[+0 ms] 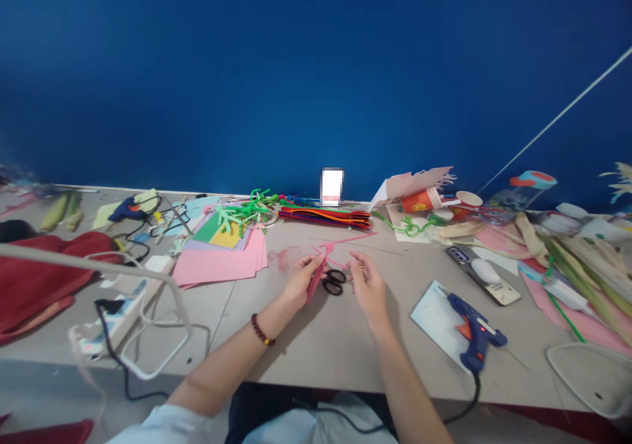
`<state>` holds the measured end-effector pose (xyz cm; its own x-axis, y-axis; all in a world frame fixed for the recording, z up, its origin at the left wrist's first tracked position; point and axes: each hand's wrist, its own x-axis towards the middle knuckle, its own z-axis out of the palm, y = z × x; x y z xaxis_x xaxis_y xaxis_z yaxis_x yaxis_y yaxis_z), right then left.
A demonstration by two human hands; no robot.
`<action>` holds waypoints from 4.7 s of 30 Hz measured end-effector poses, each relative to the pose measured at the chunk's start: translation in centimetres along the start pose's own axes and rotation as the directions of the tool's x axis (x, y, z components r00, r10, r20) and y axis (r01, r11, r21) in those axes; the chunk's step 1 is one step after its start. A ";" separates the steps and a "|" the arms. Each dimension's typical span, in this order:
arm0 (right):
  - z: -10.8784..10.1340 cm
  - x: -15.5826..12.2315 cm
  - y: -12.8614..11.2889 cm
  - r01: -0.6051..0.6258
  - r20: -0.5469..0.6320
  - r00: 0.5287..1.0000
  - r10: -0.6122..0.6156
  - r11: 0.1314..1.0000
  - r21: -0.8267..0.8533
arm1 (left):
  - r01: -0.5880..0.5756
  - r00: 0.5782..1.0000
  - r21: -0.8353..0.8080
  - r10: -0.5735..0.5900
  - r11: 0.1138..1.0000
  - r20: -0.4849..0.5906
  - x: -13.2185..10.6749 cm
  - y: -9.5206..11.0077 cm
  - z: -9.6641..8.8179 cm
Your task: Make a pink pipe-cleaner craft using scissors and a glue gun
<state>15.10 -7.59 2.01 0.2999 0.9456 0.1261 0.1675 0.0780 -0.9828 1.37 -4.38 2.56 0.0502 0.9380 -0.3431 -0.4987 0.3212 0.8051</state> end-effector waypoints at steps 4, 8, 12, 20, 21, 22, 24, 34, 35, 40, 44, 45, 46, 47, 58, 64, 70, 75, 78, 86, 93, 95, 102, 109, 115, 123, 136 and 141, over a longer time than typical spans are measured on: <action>0.4 -0.2 -0.2 0.145 0.063 0.988 -0.138 0.980 -0.134 | -0.033 0.999 0.012 0.033 0.999 0.005 0.0 -0.2 0.0; 0.5 -0.4 -0.6 0.258 0.122 0.964 -0.235 0.936 -0.240 | -0.043 0.998 0.025 0.042 0.999 0.036 0.0 -0.5 0.0; 0.2 -0.4 -0.8 0.287 0.104 0.958 -0.268 0.916 -0.279 | -0.017 0.998 0.043 0.014 0.999 0.067 0.0 -0.8 0.0; 0.2 -0.1 -0.2 0.252 0.104 0.967 -0.231 0.923 -0.291 | -0.069 0.990 0.106 0.055 0.992 0.131 -0.2 -1.0 0.1; 0.2 -0.1 -0.1 0.234 0.100 0.972 -0.214 0.933 -0.273 | -0.076 0.989 0.112 0.061 0.991 0.137 -0.3 -0.9 0.1; 0.2 -0.1 0.1 0.211 0.096 0.977 -0.193 0.945 -0.249 | -0.081 0.988 0.117 0.064 0.990 0.141 -0.3 -0.9 0.1; 0.2 0.1 0.3 0.143 0.089 0.988 -0.129 0.972 -0.184 | -0.085 0.987 0.124 0.067 0.989 0.146 -0.4 -0.9 0.2; 0.2 0.4 0.5 -0.034 0.070 0.997 0.032 0.999 0.022 | -0.081 0.991 0.123 0.067 0.989 0.118 -0.3 -0.8 0.2; 0.1 0.3 0.3 -0.024 0.040 0.999 0.023 1.000 0.013 | -0.079 0.993 0.110 0.069 0.991 0.096 -0.2 -0.8 0.2; -0.4 0.1 0.1 0.011 -0.091 0.996 -0.012 1.000 -0.006 | -0.044 0.999 0.052 0.044 0.998 -0.005 0.2 -0.7 0.0; -0.5 0.0 0.0 0.048 -0.119 0.991 -0.053 0.998 -0.050 | -0.032 0.999 0.040 0.033 0.999 -0.031 0.3 -0.6 -0.1; -0.4 0.0 -0.1 0.056 -0.105 0.992 -0.064 0.995 -0.084 | -0.036 0.999 0.040 0.037 0.999 -0.031 0.2 -0.6 -0.1; -0.3 -0.1 -0.1 0.074 -0.083 0.993 -0.085 0.989 -0.128 | -0.040 0.999 0.041 0.041 0.998 -0.030 0.2 -0.6 0.0; -0.2 -0.1 -0.2 0.105 -0.053 0.992 -0.116 0.979 -0.176 | -0.044 0.999 0.042 0.045 0.998 -0.027 0.1 -0.6 0.0; -0.3 -0.3 -0.3 0.355 0.121 0.935 -0.334 0.873 -0.335 | -0.079 0.996 0.093 0.076 0.993 0.038 -0.2 -1.2 0.1; -0.1 -0.2 -0.1 0.333 0.099 0.943 -0.319 0.876 -0.349 | -0.119 0.991 0.119 0.109 0.986 0.081 -0.2 -1.5 0.0; 0.0 -0.2 0.0 0.286 0.074 0.958 -0.277 0.896 -0.339 | -0.146 0.985 0.138 0.132 0.980 0.109 -0.4 -1.4 0.1; 0.0 -0.2 0.3 0.263 0.059 0.964 -0.258 0.917 -0.300 | -0.188 0.977 0.182 0.164 0.965 0.139 -0.6 -1.2 0.2; 0.1 -0.1 0.4 0.251 0.060 0.968 -0.244 0.928 -0.277 | -0.197 0.975 0.194 0.171 0.961 0.142 -0.6 -1.3 0.1; 0.1 -0.1 0.2 0.229 0.033 0.973 -0.228 0.939 -0.258 | -0.190 0.975 0.186 0.162 0.964 0.155 -0.6 -1.3 0.2; 0.1 -0.2 -0.1 0.233 0.053 0.972 -0.227 0.943 -0.236 | -0.114 0.987 0.165 0.093 0.980 0.133 -0.5 -1.2 0.0; 0.1 -0.2 -0.2 0.237 0.059 0.972 -0.229 0.945 -0.224 | -0.098 0.988 0.146 0.078 0.984 0.132 -0.4 -1.3 -0.1; 0.0 -0.2 -0.1 0.170 -0.004 0.985 -0.170 0.984 -0.057 | -0.085 0.994 0.127 0.074 0.988 0.085 -0.2 -1.2 0.0; -0.6 0.3 0.4 0.042 -0.094 0.995 -0.037 0.998 0.049 | -0.118 0.993 0.168 0.113 0.979 0.040 0.0 -1.2 -0.1; -0.1 0.2 0.3 0.034 -0.026 0.999 -0.034 0.999 -0.009 | -0.126 0.992 0.172 0.121 0.977 0.039 -0.1 -1.1 -0.1; 0.0 0.0 0.0 0.222 0.090 0.974 -0.208 0.956 -0.192 | -0.132 0.989 0.135 0.122 0.982 0.082 -0.3 -1.4 0.1; 0.3 0.0 0.7 0.068 0.039 0.997 -0.066 0.996 -0.054 | -0.133 0.979 0.180 0.102 0.975 0.175 -0.5 -1.5 0.0; 0.4 0.3 1.2 -0.049 0.070 0.997 0.041 0.993 0.112 | -0.111 0.974 0.151 0.077 0.982 0.215 -0.6 -1.4 0.0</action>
<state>15.03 -7.05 0.82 0.2397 0.9679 0.0758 0.0467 0.0665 -0.9967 2.07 -5.42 1.65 0.1968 0.9659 -0.1684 -0.3645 0.2315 0.9020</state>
